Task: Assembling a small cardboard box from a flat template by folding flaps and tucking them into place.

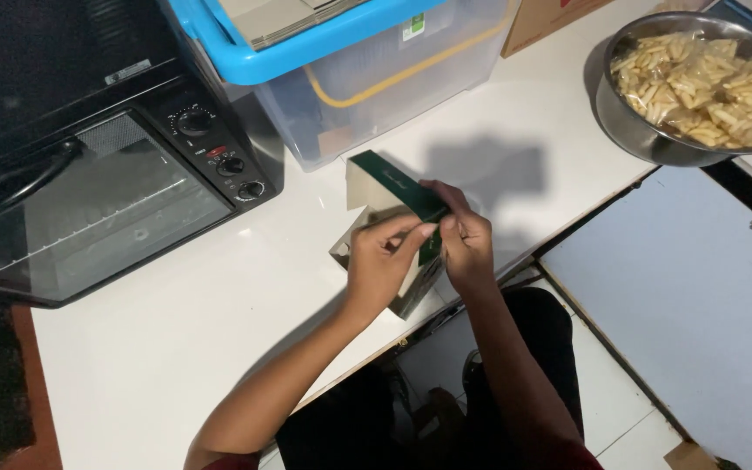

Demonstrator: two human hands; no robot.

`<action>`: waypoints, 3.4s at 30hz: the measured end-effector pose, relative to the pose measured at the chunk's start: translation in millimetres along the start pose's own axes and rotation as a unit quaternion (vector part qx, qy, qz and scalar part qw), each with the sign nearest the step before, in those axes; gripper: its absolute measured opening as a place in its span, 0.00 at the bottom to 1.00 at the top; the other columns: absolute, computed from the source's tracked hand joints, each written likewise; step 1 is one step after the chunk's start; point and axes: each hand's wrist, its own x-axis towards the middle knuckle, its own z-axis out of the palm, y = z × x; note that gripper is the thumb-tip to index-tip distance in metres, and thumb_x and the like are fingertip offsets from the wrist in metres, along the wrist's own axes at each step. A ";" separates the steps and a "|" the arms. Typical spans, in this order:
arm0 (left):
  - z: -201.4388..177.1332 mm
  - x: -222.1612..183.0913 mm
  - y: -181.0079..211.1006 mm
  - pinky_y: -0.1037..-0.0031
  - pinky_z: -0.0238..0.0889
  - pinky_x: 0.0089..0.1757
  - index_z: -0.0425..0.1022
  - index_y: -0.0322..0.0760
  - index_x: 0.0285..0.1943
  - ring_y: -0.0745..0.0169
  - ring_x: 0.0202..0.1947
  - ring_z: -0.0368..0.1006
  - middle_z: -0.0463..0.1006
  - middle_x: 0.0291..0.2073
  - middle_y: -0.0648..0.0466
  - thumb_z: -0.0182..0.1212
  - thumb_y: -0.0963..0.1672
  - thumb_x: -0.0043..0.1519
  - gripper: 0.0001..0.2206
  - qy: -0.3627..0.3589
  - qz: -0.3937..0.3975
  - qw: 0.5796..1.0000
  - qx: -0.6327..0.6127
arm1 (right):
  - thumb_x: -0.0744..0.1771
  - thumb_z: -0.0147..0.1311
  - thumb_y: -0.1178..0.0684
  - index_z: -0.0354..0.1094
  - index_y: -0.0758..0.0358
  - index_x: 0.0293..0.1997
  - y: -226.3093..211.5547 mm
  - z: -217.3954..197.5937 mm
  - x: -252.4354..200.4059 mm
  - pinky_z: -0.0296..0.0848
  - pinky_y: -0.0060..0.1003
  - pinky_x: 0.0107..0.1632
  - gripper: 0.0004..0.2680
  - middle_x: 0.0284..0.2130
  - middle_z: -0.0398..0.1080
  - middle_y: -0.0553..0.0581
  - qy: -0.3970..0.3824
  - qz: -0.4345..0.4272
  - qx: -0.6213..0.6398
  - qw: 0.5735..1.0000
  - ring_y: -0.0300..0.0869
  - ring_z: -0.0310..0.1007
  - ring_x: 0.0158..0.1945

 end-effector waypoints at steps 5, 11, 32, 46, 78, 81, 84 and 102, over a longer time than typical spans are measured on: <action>-8.9 8.1 1.4 0.75 0.72 0.26 0.81 0.32 0.36 0.57 0.23 0.81 0.82 0.24 0.47 0.74 0.39 0.56 0.05 0.145 0.101 0.982 0.070 | 0.65 0.64 0.45 0.29 0.67 0.78 -38.8 13.0 4.4 0.47 0.60 0.73 0.41 0.71 0.48 0.79 -0.149 0.072 -0.041 0.985 0.63 0.45 0.75; -15.5 15.4 28.9 0.62 0.75 0.41 0.78 0.33 0.45 0.45 0.42 0.81 0.84 0.36 0.44 0.69 0.39 0.59 0.08 0.047 0.079 0.995 0.045 | 0.65 0.64 0.58 0.69 0.66 0.43 12.0 23.7 -10.5 0.69 0.42 0.46 0.08 0.30 0.71 0.60 -0.057 0.057 -0.222 0.972 0.46 0.71 0.37; -78.9 -2.5 -22.9 0.50 0.71 0.50 0.29 0.40 0.82 0.28 0.57 0.70 0.61 0.66 0.22 0.52 0.53 0.66 0.42 -0.017 -0.239 0.971 -0.004 | 0.69 0.49 0.62 0.23 0.62 0.81 33.2 -36.5 -6.8 0.64 0.55 0.65 0.33 0.58 0.67 0.72 -0.148 0.245 -0.024 0.958 0.55 0.64 0.64; -115.2 -52.9 -38.2 0.48 0.51 0.66 0.60 0.39 0.76 0.36 0.71 0.55 0.64 0.71 0.42 0.57 0.38 0.65 0.28 -0.042 -0.132 0.990 0.020 | 0.69 0.58 0.55 0.65 0.64 0.67 11.6 -12.2 -21.2 0.81 0.51 0.48 0.17 0.50 0.74 0.67 -0.035 0.138 -0.218 0.966 0.57 0.75 0.55; -105.5 -90.8 -30.1 0.45 0.26 0.71 0.46 0.48 0.81 0.32 0.77 0.32 0.32 0.79 0.36 0.67 0.61 0.52 0.50 -0.124 -0.082 0.976 0.158 | 0.69 0.52 0.35 0.50 0.48 0.78 6.8 -29.3 -72.9 0.51 0.64 0.70 0.28 0.75 0.47 0.66 -0.196 0.108 -0.222 0.949 0.66 0.44 0.75; -92.4 -91.4 -11.2 0.41 0.20 0.69 0.50 0.50 0.80 0.34 0.78 0.29 0.35 0.80 0.39 0.38 0.72 0.52 0.50 -0.060 -0.011 0.969 0.239 | 0.68 0.37 0.25 0.39 0.52 0.81 13.9 -25.7 -79.8 0.42 0.57 0.75 0.33 0.78 0.37 0.62 -0.126 -0.017 -0.288 0.949 0.59 0.34 0.78; -81.2 -88.5 1.1 0.51 0.18 0.71 0.53 0.61 0.78 0.48 0.79 0.31 0.43 0.80 0.50 0.25 0.68 0.60 0.39 -0.003 0.009 0.949 0.316 | 0.70 0.29 0.26 0.42 0.58 0.80 -4.7 -20.6 -78.5 0.38 0.58 0.75 0.33 0.78 0.38 0.64 -0.082 -0.093 -0.359 0.925 0.61 0.34 0.79; -68.2 -137.1 24.3 0.45 0.41 0.68 0.56 0.46 0.77 0.31 0.75 0.44 0.53 0.75 0.34 0.60 0.50 0.65 0.31 0.256 -0.186 0.948 -0.004 | 0.64 0.63 0.60 0.39 0.56 0.80 -40.7 53.4 -117.8 0.55 0.54 0.71 0.36 0.72 0.50 0.70 -0.169 0.194 -0.068 0.964 0.58 0.45 0.76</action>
